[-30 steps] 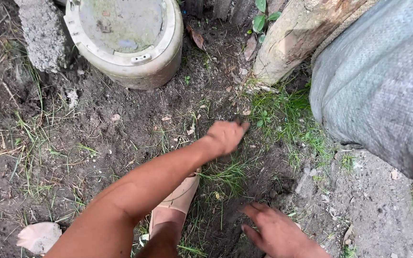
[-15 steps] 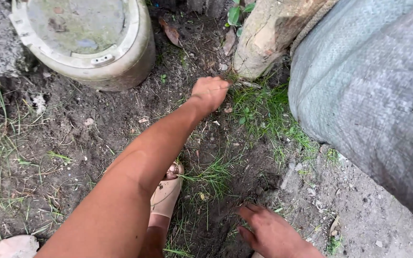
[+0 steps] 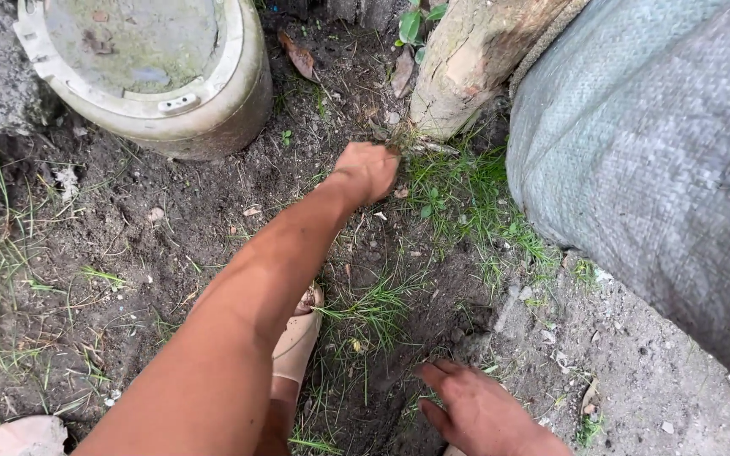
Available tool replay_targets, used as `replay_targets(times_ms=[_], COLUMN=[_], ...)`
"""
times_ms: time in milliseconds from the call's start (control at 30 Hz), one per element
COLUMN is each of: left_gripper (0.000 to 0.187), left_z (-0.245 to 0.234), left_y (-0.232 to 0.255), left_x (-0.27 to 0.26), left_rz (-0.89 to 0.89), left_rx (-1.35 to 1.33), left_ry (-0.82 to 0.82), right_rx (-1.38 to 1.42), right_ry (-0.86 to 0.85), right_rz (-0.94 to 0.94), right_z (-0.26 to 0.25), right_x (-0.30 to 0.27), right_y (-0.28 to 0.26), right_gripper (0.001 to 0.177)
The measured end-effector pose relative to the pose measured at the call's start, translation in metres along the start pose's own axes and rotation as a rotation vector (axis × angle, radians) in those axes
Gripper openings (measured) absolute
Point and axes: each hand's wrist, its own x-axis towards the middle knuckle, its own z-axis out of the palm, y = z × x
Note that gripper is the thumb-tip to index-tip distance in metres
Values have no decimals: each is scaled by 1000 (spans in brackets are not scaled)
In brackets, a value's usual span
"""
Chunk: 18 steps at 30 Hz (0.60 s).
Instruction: Pulling small weeds and grass out of the soil by hand in a garden area.
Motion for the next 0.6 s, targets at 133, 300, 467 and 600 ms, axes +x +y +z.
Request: replay_targets(times_ms=[133,300,467,600], left_gripper=[33,30,30,17], left_z=[18,39,52,133], left_y=[-9,-35,-62,-34], left_x=[-46,-138,-240,-281], left_rz=[-4,-13,-539,-458], left_rx=[-344,-614,-407,-573], left_ry=[152,334,266,135], right_rx=[-28,-36,-215,-189], right_ry=[16,6,-12,-111], right_rz=[-19,-49,-32,254], right_z=[6,15,16,-70], right_x=[0,0,8,33], right_y=[-6,-13,6,-26], right_gripper=[37,38,19,34])
